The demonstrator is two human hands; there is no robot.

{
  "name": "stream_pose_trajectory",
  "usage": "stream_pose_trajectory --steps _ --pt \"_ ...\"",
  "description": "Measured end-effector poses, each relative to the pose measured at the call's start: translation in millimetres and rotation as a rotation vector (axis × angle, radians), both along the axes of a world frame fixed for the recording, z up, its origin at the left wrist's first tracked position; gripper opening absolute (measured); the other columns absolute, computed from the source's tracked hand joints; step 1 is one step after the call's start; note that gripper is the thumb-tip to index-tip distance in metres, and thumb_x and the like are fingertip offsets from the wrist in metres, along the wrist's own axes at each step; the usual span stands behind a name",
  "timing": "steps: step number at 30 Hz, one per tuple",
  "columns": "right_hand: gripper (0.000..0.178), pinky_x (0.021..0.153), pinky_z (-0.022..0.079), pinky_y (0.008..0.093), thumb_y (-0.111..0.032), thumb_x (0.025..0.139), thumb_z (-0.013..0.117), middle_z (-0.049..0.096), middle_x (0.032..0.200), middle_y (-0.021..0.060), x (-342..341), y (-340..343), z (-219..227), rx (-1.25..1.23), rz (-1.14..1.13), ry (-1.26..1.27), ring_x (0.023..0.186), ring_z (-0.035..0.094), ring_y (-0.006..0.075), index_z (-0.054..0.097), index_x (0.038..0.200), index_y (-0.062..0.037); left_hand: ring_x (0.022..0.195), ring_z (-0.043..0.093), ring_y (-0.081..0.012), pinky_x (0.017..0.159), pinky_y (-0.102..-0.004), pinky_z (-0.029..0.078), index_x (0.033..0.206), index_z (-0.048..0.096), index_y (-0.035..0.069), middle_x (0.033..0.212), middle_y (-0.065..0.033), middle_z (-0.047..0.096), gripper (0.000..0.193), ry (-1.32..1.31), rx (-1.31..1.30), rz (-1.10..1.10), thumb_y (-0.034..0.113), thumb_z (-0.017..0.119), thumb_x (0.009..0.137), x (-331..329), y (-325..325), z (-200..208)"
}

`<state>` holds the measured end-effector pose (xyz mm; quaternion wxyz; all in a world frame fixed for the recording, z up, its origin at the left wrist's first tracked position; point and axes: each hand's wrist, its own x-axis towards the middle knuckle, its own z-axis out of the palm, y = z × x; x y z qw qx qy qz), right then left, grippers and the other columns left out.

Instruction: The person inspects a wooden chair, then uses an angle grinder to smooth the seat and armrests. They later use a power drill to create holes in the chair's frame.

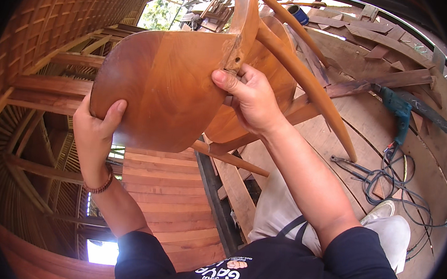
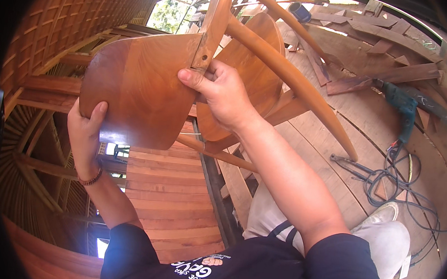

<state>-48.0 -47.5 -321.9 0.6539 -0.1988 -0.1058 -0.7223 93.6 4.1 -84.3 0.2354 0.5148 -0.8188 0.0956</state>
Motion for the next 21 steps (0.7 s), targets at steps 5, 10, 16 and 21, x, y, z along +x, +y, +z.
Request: stream_pose_trajectory --steps 5,10,16,21 --pt "0.041 0.088 0.057 0.0363 -0.023 0.091 0.072 0.067 0.111 0.0123 2.3 -1.4 -0.7 0.002 -0.005 0.001 0.100 0.068 0.0196 0.057 0.119 0.0040 0.084 0.063 -0.0107 0.078 -0.0258 0.051 0.109 0.067 -0.006 0.094 -0.0075 0.072 0.040 -0.051 -0.121 0.024 0.015 0.083 0.079 -3.2 1.3 -5.7" --pt "0.042 0.087 0.057 0.0360 -0.022 0.091 0.072 0.067 0.112 0.0125 1.3 -2.1 -1.8 -0.022 0.007 -0.013 0.100 0.068 0.0198 0.057 0.119 0.0049 0.083 0.064 -0.0107 0.078 -0.0262 0.052 0.108 0.068 -0.006 0.092 -0.0074 0.073 0.042 0.032 -0.090 -0.003 0.017 0.085 0.077 -3.3 -2.1 -7.8" --pt "0.043 0.089 0.056 0.0356 -0.022 0.091 0.072 0.066 0.114 0.0128 -1.0 2.4 3.1 -0.017 0.050 -0.050 0.102 0.067 0.0200 0.056 0.120 0.0056 0.083 0.063 -0.0107 0.077 -0.0264 0.052 0.107 0.068 -0.005 0.091 -0.0066 0.073 0.040 -0.091 -0.192 0.011 0.016 0.084 0.077 1.3 1.6 -9.5" --pt "0.042 0.089 0.057 0.0357 -0.021 0.092 0.071 0.066 0.113 0.0128 -3.1 3.2 2.9 0.009 0.045 -0.020 0.101 0.067 0.0200 0.056 0.120 0.0063 0.082 0.064 -0.0108 0.077 -0.0265 0.052 0.107 0.068 -0.005 0.091 -0.0070 0.073 0.040 -0.044 -0.136 -0.012 0.015 0.084 0.077 3.3 -4.4 -5.9"
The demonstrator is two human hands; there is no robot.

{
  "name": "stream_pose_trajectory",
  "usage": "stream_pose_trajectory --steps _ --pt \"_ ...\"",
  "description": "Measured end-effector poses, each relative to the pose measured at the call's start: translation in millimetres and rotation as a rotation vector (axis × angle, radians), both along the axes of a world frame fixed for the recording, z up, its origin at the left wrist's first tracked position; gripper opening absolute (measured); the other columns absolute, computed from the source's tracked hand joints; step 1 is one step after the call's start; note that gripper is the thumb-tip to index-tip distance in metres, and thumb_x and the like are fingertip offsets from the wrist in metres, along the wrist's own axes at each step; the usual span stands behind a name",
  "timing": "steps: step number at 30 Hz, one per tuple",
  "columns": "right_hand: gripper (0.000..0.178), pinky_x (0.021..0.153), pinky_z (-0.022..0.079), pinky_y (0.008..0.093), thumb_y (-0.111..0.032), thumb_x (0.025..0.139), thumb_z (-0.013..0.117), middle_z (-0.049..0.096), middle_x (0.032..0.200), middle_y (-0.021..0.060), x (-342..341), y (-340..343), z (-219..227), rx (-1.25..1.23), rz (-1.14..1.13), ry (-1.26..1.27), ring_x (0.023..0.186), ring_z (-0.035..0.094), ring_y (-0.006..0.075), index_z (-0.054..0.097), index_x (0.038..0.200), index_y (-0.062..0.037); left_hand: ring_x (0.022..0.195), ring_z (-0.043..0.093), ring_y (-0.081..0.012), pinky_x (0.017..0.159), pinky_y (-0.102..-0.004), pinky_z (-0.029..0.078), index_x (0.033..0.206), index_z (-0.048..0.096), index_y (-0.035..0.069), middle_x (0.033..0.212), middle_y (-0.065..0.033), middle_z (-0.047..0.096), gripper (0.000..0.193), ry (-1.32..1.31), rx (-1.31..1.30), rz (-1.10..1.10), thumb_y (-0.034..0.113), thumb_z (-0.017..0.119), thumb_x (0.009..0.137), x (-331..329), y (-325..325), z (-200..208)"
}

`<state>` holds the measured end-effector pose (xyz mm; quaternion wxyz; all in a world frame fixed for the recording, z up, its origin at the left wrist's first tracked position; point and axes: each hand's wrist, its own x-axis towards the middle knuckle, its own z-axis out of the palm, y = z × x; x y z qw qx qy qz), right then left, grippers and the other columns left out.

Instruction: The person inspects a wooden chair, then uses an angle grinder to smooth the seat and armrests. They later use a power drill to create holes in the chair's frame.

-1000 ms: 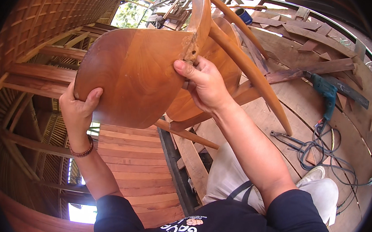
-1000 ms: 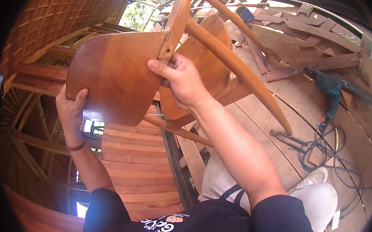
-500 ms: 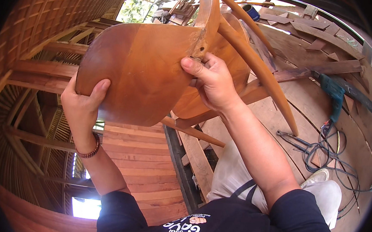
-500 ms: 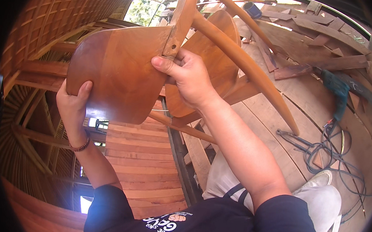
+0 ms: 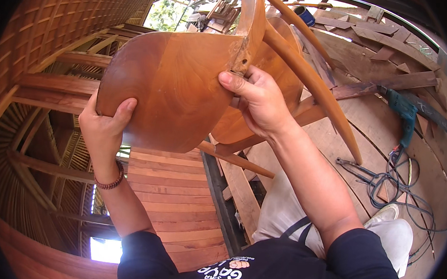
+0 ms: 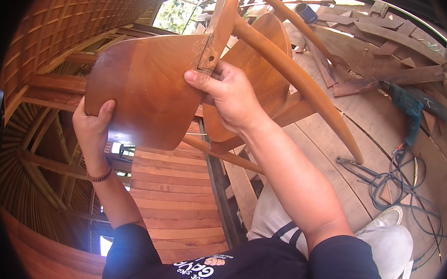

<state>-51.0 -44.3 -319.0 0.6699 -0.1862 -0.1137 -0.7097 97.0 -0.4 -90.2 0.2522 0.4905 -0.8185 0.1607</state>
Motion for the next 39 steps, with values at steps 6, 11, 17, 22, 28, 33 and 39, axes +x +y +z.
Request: stream_pose_trajectory --steps 6,11,17,22,28,33,39 --pt "0.040 0.086 0.058 0.0350 -0.021 0.091 0.072 0.068 0.108 0.0122 4.2 -2.7 -1.1 0.023 -0.027 0.026 0.096 0.069 0.0198 0.059 0.118 0.0060 0.081 0.063 -0.0109 0.076 -0.0267 0.052 0.107 0.068 -0.005 0.090 -0.0067 0.073 0.040 -0.023 -0.053 0.043 0.014 0.084 0.076 -0.5 0.8 -1.2" --pt "0.040 0.086 0.057 0.0338 -0.021 0.090 0.073 0.068 0.108 0.0115 4.5 -3.1 -1.7 0.021 -0.030 0.022 0.096 0.068 0.0185 0.060 0.118 0.0046 0.081 0.063 -0.0109 0.076 -0.0266 0.052 0.107 0.068 -0.006 0.090 -0.0066 0.073 0.042 -0.030 -0.018 0.048 0.014 0.085 0.074 -3.5 3.3 -0.1" --pt "0.044 0.090 0.055 0.0349 -0.024 0.090 0.073 0.066 0.112 0.0120 -2.7 -6.9 -4.8 -0.018 -0.021 0.080 0.101 0.067 0.0185 0.059 0.120 0.0042 0.081 0.063 -0.0106 0.076 -0.0263 0.051 0.107 0.067 -0.006 0.089 -0.0059 0.072 0.046 -0.007 0.032 -0.012 0.019 0.087 0.074 3.0 0.2 3.9" --pt "0.048 0.087 0.053 0.0330 -0.023 0.088 0.074 0.065 0.111 0.0116 -13.6 -8.0 -3.9 0.024 -0.024 0.058 0.101 0.065 0.0180 0.055 0.125 0.0035 0.079 0.064 -0.0110 0.074 -0.0265 0.052 0.104 0.067 -0.006 0.087 -0.0057 0.072 0.059 -0.021 -0.004 -0.009 0.037 0.090 0.070 4.6 0.4 3.6" --pt "0.050 0.083 0.051 0.0303 -0.020 0.086 0.077 0.065 0.109 0.0090 -23.0 -25.4 -6.4 -0.064 0.000 0.100 0.096 0.063 0.0163 0.054 0.125 0.0020 0.074 0.065 -0.0116 0.069 -0.0278 0.052 0.097 0.067 -0.004 0.080 -0.0065 0.071 0.067 -0.061 -0.047 -0.017 0.051 0.089 0.066 3.9 -5.4 3.2" --pt "0.051 0.084 0.051 0.0304 -0.016 0.085 0.079 0.065 0.112 0.0073 -21.9 -27.6 -4.1 -0.065 0.138 0.033 0.099 0.062 0.0150 0.054 0.125 0.0008 0.070 0.064 -0.0109 0.065 -0.0269 0.051 0.089 0.065 -0.003 0.075 -0.0047 0.067 0.072 -0.073 -0.088 0.032 0.059 0.088 0.062 4.7 -3.6 2.8" --pt "0.049 0.091 0.049 0.0313 -0.010 0.084 0.079 0.064 0.116 0.0077 -26.5 -33.4 -7.3 -0.142 0.210 -0.023 0.105 0.060 0.0157 0.054 0.125 0.0018 0.069 0.064 -0.0112 0.063 -0.0262 0.051 0.085 0.065 -0.004 0.074 -0.0048 0.066 0.078 -0.098 -0.106 0.081 0.066 0.086 0.060 7.2 -0.5 5.2"
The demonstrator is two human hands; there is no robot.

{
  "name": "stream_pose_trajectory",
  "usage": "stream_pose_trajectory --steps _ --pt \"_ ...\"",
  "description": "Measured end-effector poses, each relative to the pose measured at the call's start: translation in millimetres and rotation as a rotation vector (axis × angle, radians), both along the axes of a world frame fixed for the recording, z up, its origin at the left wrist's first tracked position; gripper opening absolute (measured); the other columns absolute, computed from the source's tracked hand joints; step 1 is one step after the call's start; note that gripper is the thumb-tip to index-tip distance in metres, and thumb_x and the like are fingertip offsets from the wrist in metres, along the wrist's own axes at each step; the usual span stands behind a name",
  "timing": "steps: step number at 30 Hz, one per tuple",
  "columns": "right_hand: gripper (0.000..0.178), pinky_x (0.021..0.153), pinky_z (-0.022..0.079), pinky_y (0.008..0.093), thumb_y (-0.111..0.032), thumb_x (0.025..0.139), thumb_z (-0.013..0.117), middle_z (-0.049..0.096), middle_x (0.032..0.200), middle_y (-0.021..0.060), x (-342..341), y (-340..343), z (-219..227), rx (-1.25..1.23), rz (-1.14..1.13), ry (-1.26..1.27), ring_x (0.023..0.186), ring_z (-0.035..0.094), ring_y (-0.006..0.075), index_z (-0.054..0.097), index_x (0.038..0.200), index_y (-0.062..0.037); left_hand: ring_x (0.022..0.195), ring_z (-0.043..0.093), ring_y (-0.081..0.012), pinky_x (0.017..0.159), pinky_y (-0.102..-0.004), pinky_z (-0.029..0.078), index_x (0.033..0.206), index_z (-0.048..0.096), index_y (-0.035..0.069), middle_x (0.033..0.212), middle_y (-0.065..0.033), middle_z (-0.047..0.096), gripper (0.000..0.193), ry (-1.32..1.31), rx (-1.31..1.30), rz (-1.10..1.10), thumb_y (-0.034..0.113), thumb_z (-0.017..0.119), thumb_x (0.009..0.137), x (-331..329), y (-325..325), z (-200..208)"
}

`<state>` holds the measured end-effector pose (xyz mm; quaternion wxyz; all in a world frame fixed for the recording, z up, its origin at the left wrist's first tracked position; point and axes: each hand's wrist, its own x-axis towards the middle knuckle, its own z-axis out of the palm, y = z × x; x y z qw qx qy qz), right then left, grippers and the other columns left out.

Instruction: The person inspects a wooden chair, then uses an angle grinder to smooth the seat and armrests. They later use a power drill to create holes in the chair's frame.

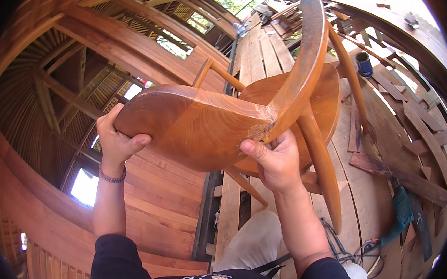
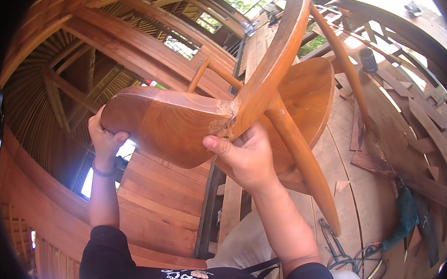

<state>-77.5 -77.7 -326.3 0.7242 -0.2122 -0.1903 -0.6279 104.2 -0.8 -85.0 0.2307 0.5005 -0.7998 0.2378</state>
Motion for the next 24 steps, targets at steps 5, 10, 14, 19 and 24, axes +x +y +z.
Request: stream_pose_trajectory --steps 5,10,14,19,24 --pt "0.044 0.090 0.050 0.0312 -0.005 0.084 0.078 0.065 0.113 0.0083 -3.4 -2.6 -3.6 -0.034 -0.003 0.048 0.102 0.062 0.0153 0.057 0.121 0.0039 0.068 0.065 -0.0121 0.062 -0.0265 0.051 0.087 0.066 -0.004 0.074 -0.0051 0.067 0.079 -0.037 -0.019 0.019 0.068 0.085 0.060 -0.5 5.7 -2.3" --pt "0.038 0.086 0.051 0.0300 -0.004 0.083 0.078 0.067 0.106 0.0086 -4.1 -4.3 -8.4 -0.050 -0.026 0.084 0.096 0.063 0.0148 0.060 0.116 0.0047 0.067 0.066 -0.0127 0.062 -0.0261 0.052 0.089 0.067 -0.005 0.074 -0.0056 0.067 0.079 -0.044 0.008 0.040 0.067 0.085 0.060 -2.6 7.7 -0.8" --pt "0.040 0.088 0.051 0.0302 -0.005 0.083 0.078 0.067 0.108 0.0097 -5.9 -4.4 -5.9 -0.041 -0.004 0.069 0.098 0.063 0.0147 0.060 0.117 0.0059 0.068 0.067 -0.0127 0.062 -0.0268 0.053 0.088 0.067 -0.004 0.074 -0.0056 0.067 0.079 -0.064 0.003 0.039 0.067 0.086 0.060 -5.0 6.1 -0.6" --pt "0.042 0.090 0.050 0.0310 -0.008 0.085 0.078 0.067 0.111 0.0114 -5.0 -4.7 -3.5 -0.048 -0.002 0.036 0.101 0.063 0.0161 0.059 0.119 0.0081 0.069 0.068 -0.0128 0.063 -0.0273 0.054 0.089 0.066 -0.004 0.074 -0.0059 0.068 0.079 -0.035 0.044 0.042 0.067 0.086 0.059 -8.1 2.4 2.9" --pt "0.041 0.092 0.050 0.0318 -0.014 0.088 0.075 0.067 0.112 0.0114 -8.0 -4.6 0.9 0.020 -0.030 -0.008 0.103 0.062 0.0167 0.059 0.119 0.0083 0.070 0.069 -0.0136 0.063 -0.0271 0.054 0.089 0.065 -0.004 0.075 -0.0067 0.068 0.079 -0.062 0.024 0.022 0.066 0.086 0.059 -2.0 2.8 3.1"
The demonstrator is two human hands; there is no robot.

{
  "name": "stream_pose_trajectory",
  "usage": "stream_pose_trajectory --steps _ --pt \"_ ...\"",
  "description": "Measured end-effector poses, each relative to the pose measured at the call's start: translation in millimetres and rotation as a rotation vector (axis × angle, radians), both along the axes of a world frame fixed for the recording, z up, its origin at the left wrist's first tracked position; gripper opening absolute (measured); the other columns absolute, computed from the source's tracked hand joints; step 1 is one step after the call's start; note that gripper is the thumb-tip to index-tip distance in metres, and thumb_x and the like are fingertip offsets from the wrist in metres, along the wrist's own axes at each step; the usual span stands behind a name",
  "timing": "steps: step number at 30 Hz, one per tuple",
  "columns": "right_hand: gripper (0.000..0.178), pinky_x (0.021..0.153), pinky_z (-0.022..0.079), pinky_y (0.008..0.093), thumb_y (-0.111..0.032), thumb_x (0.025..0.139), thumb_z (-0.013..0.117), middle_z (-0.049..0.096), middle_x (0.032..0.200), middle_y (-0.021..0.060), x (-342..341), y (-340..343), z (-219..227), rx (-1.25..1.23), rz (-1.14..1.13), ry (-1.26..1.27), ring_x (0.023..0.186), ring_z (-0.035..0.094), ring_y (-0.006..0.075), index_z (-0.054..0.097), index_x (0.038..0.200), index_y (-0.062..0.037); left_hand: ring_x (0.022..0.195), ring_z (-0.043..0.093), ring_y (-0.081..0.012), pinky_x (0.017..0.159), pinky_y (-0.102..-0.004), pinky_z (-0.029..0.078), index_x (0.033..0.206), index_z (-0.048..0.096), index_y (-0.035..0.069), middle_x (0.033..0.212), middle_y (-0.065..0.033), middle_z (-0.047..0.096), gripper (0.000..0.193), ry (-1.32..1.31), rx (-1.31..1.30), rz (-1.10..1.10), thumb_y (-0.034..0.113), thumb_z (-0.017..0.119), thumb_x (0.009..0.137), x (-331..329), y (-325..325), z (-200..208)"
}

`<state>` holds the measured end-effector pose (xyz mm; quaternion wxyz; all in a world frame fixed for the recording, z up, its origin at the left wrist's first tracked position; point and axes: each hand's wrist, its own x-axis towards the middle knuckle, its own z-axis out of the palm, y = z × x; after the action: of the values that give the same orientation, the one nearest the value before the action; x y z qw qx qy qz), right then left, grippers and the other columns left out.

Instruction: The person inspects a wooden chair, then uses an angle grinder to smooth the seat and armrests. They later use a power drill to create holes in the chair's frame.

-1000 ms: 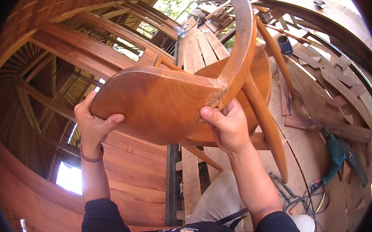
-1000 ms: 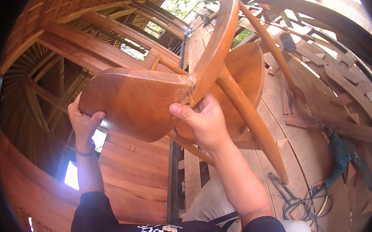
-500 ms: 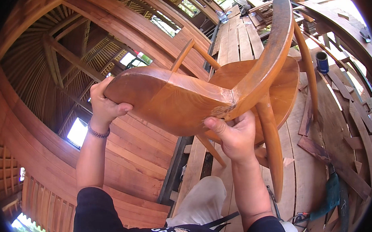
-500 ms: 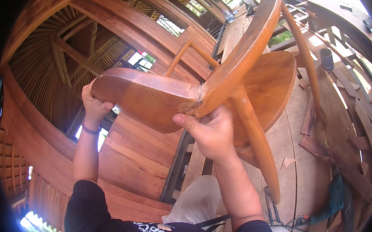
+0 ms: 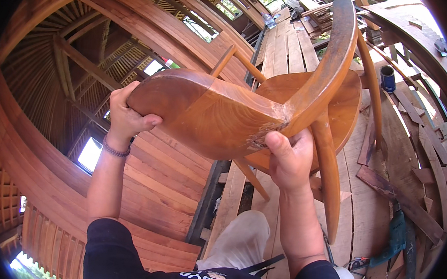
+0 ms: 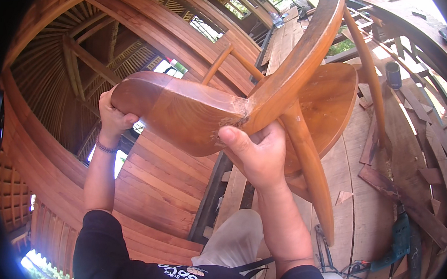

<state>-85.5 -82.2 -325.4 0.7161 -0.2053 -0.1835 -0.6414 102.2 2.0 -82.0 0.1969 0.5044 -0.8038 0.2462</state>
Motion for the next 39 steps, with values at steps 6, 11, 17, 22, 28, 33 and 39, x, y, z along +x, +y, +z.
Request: stream_pose_trajectory --steps 6,11,17,22,28,33,39 --pt "0.042 0.093 0.049 0.0318 -0.018 0.090 0.074 0.066 0.113 0.0113 -0.6 -2.5 -0.6 -0.016 0.003 0.009 0.105 0.062 0.0165 0.059 0.120 0.0078 0.071 0.069 -0.0142 0.064 -0.0271 0.054 0.089 0.065 -0.004 0.075 -0.0071 0.068 0.079 -0.004 0.015 0.007 0.066 0.086 0.060 0.7 2.1 0.2" --pt "0.042 0.093 0.049 0.0319 -0.018 0.090 0.075 0.066 0.113 0.0114 -0.9 -1.9 0.5 -0.013 0.001 -0.003 0.104 0.062 0.0160 0.059 0.120 0.0074 0.070 0.068 -0.0138 0.063 -0.0270 0.053 0.090 0.065 -0.005 0.075 -0.0072 0.068 0.079 0.020 0.051 0.020 0.066 0.086 0.060 -2.6 -0.5 3.9" --pt "0.041 0.092 0.050 0.0320 -0.014 0.088 0.076 0.066 0.113 0.0113 5.4 -2.8 -4.1 -0.016 -0.032 -0.030 0.104 0.062 0.0158 0.059 0.119 0.0071 0.070 0.067 -0.0135 0.064 -0.0272 0.052 0.092 0.067 -0.005 0.075 -0.0063 0.067 0.077 0.017 0.081 0.021 0.062 0.087 0.062 -1.9 -1.8 3.0" --pt "0.044 0.095 0.049 0.0343 -0.017 0.092 0.070 0.065 0.118 0.0136 4.0 -1.0 -4.6 -0.050 -0.058 -0.001 0.108 0.062 0.0184 0.055 0.125 0.0073 0.073 0.067 -0.0136 0.068 -0.0273 0.053 0.095 0.068 -0.004 0.079 -0.0061 0.068 0.072 0.039 0.124 0.036 0.057 0.089 0.062 -7.9 -0.4 5.9" --pt "0.061 0.113 0.036 0.0455 -0.040 0.100 0.041 0.051 0.143 0.0162 17.7 -24.4 -36.6 -0.234 0.128 -0.345 0.134 0.048 0.0288 0.043 0.142 0.0033 0.076 0.065 -0.0117 0.069 -0.0275 0.052 0.095 0.068 -0.004 0.083 -0.0057 0.069 0.064 0.126 0.266 0.023 0.048 0.091 0.065 -9.9 2.9 7.5" --pt "0.066 0.113 0.035 0.0458 -0.047 0.100 0.039 0.050 0.145 0.0172 22.2 -22.8 -40.0 -0.150 0.143 -0.339 0.135 0.047 0.0299 0.042 0.144 0.0024 0.073 0.059 -0.0096 0.068 -0.0260 0.050 0.092 0.068 -0.004 0.081 -0.0030 0.067 0.055 0.230 0.550 0.118 0.039 0.091 0.068 -11.0 3.8 23.2" --pt "0.062 0.111 0.037 0.0443 -0.041 0.098 0.049 0.053 0.140 0.0164 19.9 -25.4 -41.2 -0.162 0.102 -0.292 0.130 0.051 0.0284 0.044 0.140 0.0042 0.072 0.057 -0.0088 0.067 -0.0251 0.048 0.088 0.069 -0.004 0.078 -0.0021 0.066 0.046 0.240 0.682 0.176 0.032 0.089 0.069 -15.6 -1.0 31.9"
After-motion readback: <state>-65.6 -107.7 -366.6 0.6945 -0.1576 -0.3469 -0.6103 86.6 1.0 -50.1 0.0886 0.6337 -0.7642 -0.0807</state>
